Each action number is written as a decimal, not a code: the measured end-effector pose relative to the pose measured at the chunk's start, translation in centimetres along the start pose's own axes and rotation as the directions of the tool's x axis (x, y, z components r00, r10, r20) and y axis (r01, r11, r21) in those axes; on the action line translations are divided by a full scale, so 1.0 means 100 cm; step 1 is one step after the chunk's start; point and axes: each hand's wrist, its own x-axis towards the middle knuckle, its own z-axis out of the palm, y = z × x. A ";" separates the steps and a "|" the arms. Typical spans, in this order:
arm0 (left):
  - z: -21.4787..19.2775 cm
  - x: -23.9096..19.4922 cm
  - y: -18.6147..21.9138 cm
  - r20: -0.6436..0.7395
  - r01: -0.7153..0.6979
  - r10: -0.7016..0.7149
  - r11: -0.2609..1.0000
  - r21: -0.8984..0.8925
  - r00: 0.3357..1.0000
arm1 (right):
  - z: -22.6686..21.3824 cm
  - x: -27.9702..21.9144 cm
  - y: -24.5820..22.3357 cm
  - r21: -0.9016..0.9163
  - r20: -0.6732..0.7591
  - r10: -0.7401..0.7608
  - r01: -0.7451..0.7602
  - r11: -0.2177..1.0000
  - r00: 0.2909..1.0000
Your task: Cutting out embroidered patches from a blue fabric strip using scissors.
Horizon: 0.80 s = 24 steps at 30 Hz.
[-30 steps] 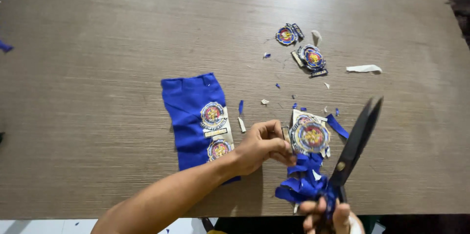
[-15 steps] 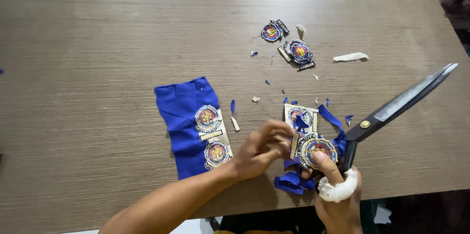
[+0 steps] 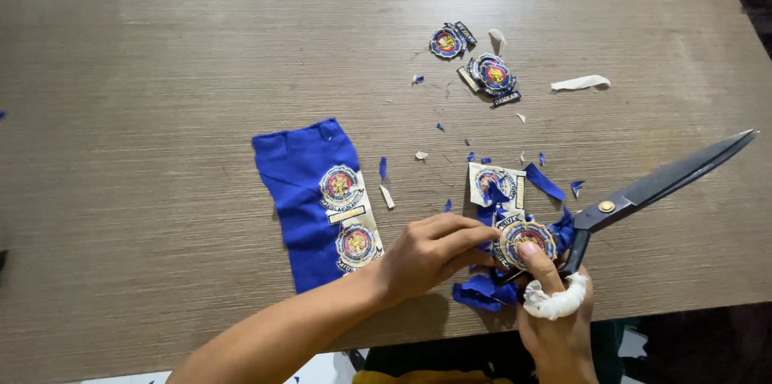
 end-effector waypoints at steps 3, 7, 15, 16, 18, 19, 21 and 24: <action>0.007 -0.011 -0.006 0.046 0.053 -0.049 0.995 -0.080 0.998 | 0.013 -0.010 0.007 -0.109 0.010 -0.020 0.021 0.994 1.000; 0.005 -0.002 0.000 0.042 0.103 -0.099 0.988 -0.113 0.994 | -0.018 0.039 -0.011 0.772 0.552 0.224 -0.594 0.227 0.803; 0.003 0.009 0.001 0.101 0.425 -0.413 0.871 -0.248 0.905 | -0.107 0.093 -0.067 0.751 0.592 0.700 -0.590 -0.298 0.400; 0.002 0.011 0.000 0.100 0.425 -0.414 0.871 -0.247 0.905 | -0.103 0.089 -0.066 0.751 0.592 0.699 -0.590 -0.297 0.401; -0.002 0.014 -0.002 0.271 0.663 -0.610 0.628 -0.409 0.745 | -0.095 0.083 -0.063 0.771 0.582 0.696 -0.558 -0.307 0.420; 0.000 0.013 -0.008 0.269 0.663 -0.611 0.628 -0.408 0.744 | -0.098 0.084 -0.064 0.770 0.583 0.695 -0.559 -0.307 0.422; 0.004 0.010 -0.017 0.258 0.698 -0.732 0.388 -0.602 0.630 | -0.105 0.086 -0.066 0.715 0.644 0.697 -0.574 -0.400 0.316; 0.002 0.006 -0.019 0.270 0.637 -0.711 0.316 -0.703 0.650 | -0.039 0.024 -0.027 0.767 0.618 0.581 -0.571 -0.295 0.530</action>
